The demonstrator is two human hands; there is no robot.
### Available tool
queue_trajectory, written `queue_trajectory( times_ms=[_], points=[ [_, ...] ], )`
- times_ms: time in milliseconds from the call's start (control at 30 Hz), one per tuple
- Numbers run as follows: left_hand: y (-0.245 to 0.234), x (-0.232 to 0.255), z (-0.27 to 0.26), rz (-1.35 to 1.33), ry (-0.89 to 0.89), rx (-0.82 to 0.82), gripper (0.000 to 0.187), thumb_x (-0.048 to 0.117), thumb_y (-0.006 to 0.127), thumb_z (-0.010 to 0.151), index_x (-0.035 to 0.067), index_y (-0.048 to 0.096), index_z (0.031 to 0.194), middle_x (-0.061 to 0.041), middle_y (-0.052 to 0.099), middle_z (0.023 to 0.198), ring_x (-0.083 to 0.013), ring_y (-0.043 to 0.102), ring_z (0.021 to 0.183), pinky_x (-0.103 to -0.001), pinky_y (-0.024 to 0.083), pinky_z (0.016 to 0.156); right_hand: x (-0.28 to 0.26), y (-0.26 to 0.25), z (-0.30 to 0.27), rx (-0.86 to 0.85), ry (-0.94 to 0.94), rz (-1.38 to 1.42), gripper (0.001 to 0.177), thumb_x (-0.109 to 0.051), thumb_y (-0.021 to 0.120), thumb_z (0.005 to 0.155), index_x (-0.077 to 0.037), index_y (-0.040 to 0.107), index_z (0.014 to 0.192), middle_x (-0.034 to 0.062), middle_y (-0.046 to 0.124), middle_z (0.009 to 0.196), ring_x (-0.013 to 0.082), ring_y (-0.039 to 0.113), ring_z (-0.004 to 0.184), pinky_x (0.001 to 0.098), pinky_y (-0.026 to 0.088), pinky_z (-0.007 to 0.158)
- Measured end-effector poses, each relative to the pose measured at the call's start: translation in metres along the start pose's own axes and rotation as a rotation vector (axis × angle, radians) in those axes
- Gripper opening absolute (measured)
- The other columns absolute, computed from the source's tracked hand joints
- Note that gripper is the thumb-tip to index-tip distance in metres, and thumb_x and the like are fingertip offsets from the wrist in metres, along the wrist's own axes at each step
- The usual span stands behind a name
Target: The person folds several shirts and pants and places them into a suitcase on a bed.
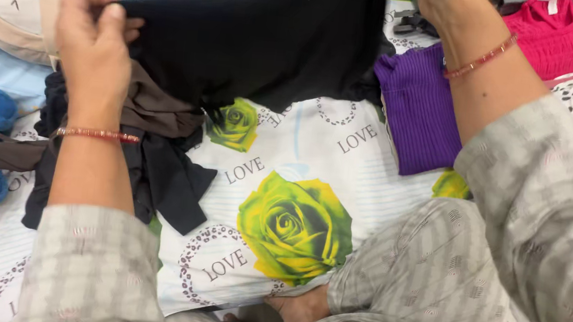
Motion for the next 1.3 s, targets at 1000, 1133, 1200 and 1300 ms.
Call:
queue_trajectory(
  times_ms=[1000, 1133, 1200, 1300],
  points=[
    [0.068, -0.086, -0.331, 0.415, -1.235, -1.237, 0.008, 0.003, 0.069, 0.088, 0.001, 0.073, 0.094, -0.007, 0.076, 0.079, -0.014, 0.075, 0.066, -0.029, 0.055, 0.056, 0.163, 0.056, -0.243, -0.993, 0.826, -0.718, 0.019, -0.004, 0.079, 0.078, -0.005, 0.079, 0.097, 0.0016, 0.077, 0.085, 0.0107, 0.069, 0.077, 0.0284, 0.055, 0.073],
    [0.053, -0.111, -0.287, 0.333, -1.08, -0.868, 0.011, 0.003, 0.067, 0.088, 0.0, 0.072, 0.098, -0.011, 0.076, 0.076, -0.0177, 0.076, 0.062, -0.031, 0.058, 0.055, 0.175, 0.047, -0.212, -0.719, 0.692, -0.554, 0.015, -0.004, 0.074, 0.083, -0.002, 0.075, 0.097, 0.0061, 0.072, 0.082, 0.0137, 0.064, 0.065, 0.0302, 0.054, 0.063],
    [0.044, -0.121, -0.26, 0.304, -1.031, -0.663, 0.013, 0.003, 0.065, 0.09, -0.001, 0.073, 0.099, -0.012, 0.075, 0.076, -0.0186, 0.075, 0.062, -0.032, 0.057, 0.055, 0.173, 0.042, -0.189, -0.533, 0.625, -0.476, 0.013, -0.003, 0.071, 0.085, -0.001, 0.072, 0.098, 0.0072, 0.069, 0.081, 0.0144, 0.062, 0.059, 0.0302, 0.052, 0.057],
    [0.037, -0.139, -0.214, 0.31, -0.967, -0.425, 0.013, 0.003, 0.064, 0.092, -0.002, 0.071, 0.101, -0.011, 0.075, 0.08, -0.0178, 0.073, 0.064, -0.03, 0.057, 0.058, 0.168, 0.043, -0.151, -0.288, 0.547, -0.452, 0.013, -0.003, 0.068, 0.087, 0.0, 0.07, 0.099, 0.0074, 0.069, 0.08, 0.0142, 0.064, 0.057, 0.0298, 0.051, 0.053]
  ],
)
Point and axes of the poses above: each hand's wrist, its own z-axis towards the middle knuckle, its own y-axis out of the palm, x = y × z, the point moved 5 cm from there along z, towards the middle knuckle
